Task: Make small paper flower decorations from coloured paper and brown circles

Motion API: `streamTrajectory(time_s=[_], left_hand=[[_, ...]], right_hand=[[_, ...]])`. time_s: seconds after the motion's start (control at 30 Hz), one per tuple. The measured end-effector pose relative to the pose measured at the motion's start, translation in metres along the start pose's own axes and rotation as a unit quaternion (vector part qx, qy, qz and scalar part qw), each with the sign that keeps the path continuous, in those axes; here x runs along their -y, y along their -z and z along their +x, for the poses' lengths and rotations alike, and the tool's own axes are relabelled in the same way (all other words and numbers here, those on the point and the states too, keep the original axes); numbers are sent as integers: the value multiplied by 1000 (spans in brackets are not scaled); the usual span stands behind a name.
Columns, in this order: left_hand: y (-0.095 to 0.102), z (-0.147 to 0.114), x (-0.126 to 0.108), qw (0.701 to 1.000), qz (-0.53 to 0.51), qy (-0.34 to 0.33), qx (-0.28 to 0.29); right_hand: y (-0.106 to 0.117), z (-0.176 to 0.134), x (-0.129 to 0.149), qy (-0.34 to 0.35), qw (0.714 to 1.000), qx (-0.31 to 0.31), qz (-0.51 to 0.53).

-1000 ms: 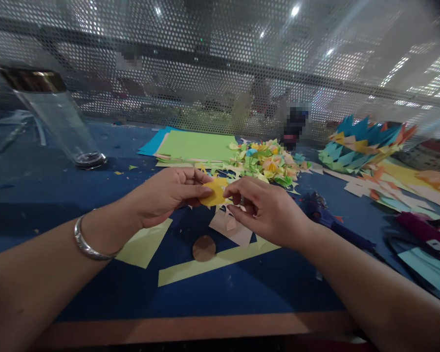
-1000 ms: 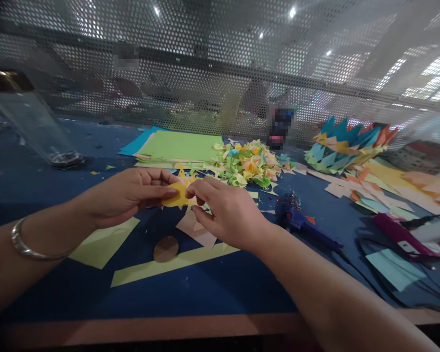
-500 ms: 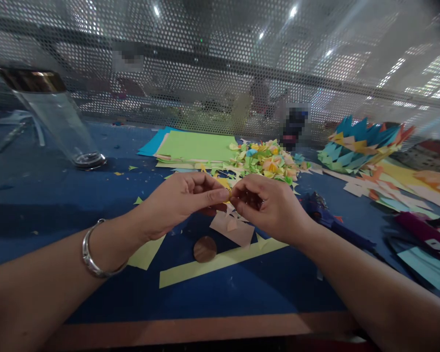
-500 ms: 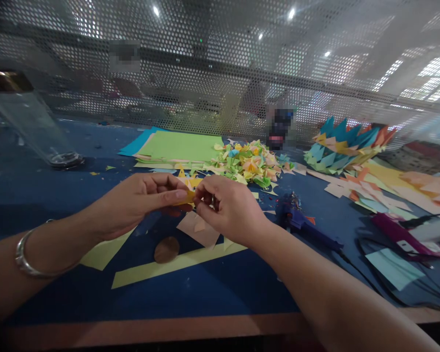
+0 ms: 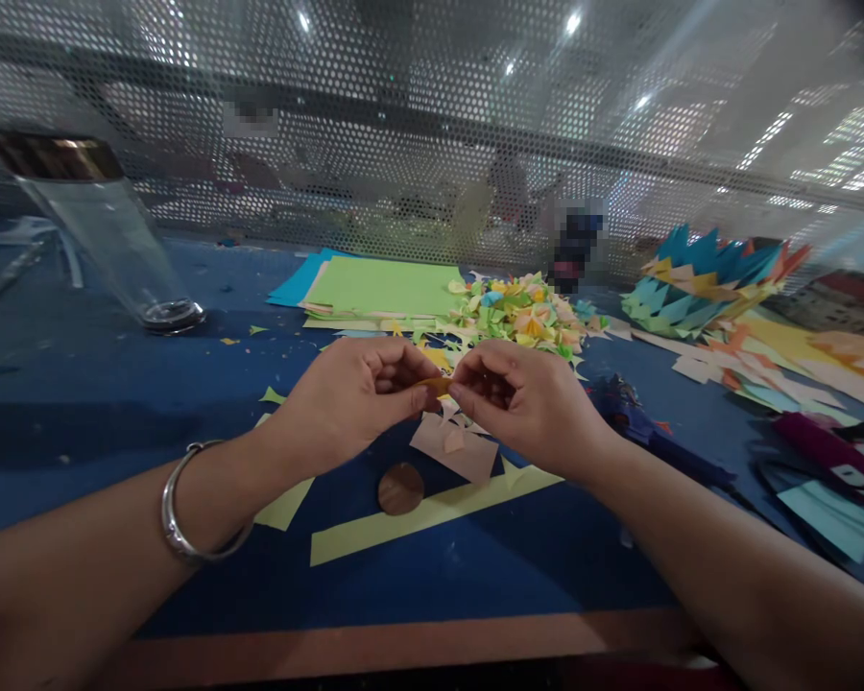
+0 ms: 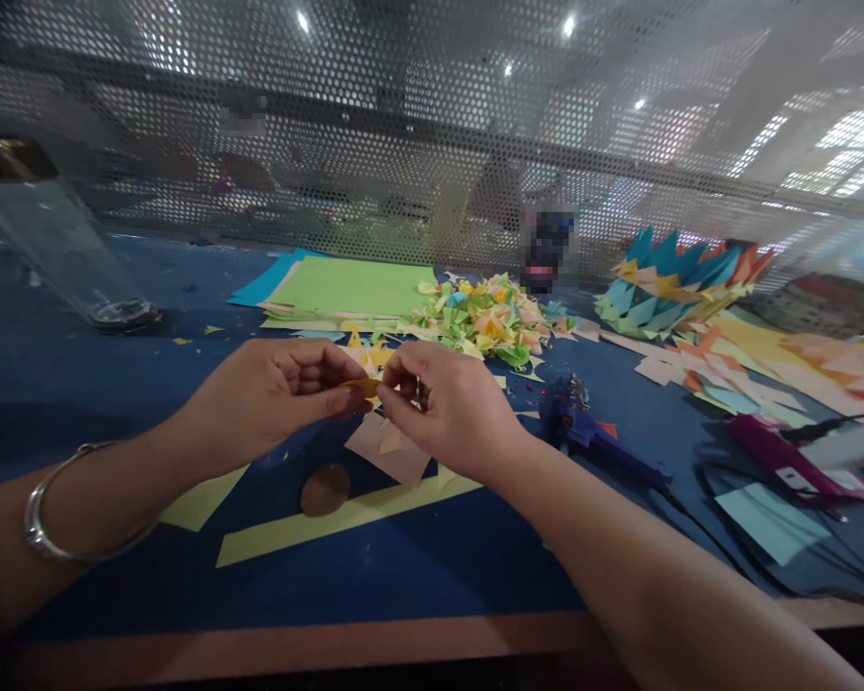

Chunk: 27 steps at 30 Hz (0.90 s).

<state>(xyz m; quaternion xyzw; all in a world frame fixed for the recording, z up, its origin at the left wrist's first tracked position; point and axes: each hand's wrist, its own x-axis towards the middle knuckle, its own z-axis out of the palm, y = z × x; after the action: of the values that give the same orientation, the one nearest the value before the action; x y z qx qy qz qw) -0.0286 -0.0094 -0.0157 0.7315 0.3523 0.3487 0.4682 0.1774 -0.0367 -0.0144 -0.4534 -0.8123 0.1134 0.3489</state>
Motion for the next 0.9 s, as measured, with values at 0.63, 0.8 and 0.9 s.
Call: streamTrajectory(time_s=[0.63, 0.8, 0.9], left_hand=[[1, -2, -6, 951, 305, -40, 20], [-3, -4, -9, 942, 329, -71, -14], [-4, -5, -11, 943, 323, -81, -21]], right_hand=[[-1, -1, 1, 56, 998, 39, -11], [-1, -2, 4, 67, 997, 30, 2], [0, -2, 5, 78, 997, 16, -2]])
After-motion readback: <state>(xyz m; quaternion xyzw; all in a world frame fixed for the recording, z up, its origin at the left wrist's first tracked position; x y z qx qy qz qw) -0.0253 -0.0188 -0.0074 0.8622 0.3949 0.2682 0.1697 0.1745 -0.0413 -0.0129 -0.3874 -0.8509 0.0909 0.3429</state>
